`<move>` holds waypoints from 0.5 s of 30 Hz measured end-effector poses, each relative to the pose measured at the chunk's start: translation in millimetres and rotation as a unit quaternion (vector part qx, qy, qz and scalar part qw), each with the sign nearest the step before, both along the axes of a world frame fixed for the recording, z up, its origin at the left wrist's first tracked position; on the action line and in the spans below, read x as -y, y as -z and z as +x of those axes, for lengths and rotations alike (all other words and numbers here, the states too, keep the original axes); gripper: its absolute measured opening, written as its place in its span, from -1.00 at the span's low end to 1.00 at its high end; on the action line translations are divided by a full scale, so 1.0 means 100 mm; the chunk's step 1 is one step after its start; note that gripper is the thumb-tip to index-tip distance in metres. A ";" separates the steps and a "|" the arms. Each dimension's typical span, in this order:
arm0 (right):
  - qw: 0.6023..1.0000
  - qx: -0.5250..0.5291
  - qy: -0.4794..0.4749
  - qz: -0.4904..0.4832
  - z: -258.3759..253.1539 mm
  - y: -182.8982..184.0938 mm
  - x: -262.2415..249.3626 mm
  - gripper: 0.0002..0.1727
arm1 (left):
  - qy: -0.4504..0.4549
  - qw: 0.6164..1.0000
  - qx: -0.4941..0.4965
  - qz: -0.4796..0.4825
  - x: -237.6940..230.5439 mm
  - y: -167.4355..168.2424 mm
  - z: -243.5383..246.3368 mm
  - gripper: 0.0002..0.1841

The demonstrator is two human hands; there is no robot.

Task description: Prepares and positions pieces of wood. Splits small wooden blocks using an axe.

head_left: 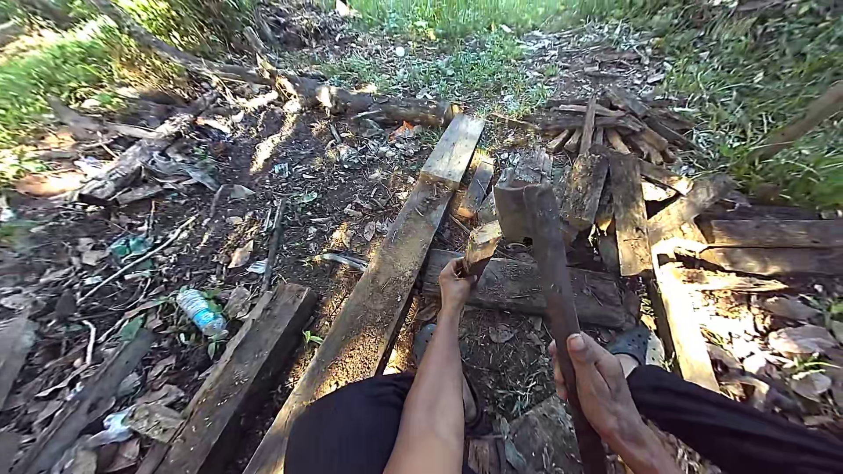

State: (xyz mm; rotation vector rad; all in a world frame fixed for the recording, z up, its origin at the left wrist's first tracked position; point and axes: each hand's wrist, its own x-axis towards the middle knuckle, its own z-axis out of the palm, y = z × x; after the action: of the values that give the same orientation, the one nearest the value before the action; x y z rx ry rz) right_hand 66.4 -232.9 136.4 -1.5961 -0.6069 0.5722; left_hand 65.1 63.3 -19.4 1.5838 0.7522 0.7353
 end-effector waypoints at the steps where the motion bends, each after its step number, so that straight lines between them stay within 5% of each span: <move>1: 0.999 0.015 0.000 0.028 -0.02 -0.07 -0.02 -0.21 | -0.003 1.000 -0.002 0.000 0.01 0.00 0.00 -0.49; 10: 0.962 0.162 -0.001 0.220 0.05 -0.70 -0.13 -0.25 | -0.012 1.000 -0.009 -0.016 0.07 -0.07 0.01 -0.51; 12: 0.973 0.148 0.002 0.175 0.06 -0.58 -0.16 -0.25 | -0.014 1.000 -0.010 -0.016 0.05 -0.07 0.01 -0.51; 15: 0.996 0.087 0.007 -0.036 0.08 -0.05 -0.23 -0.18 | -0.017 1.000 -0.002 -0.010 0.05 -0.03 0.00 -0.52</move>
State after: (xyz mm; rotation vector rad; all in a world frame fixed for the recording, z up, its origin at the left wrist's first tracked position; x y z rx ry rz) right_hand 74.4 -209.6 141.8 -1.7290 -0.7115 0.4511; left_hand 64.9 58.7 -16.3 1.5571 0.7892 0.7480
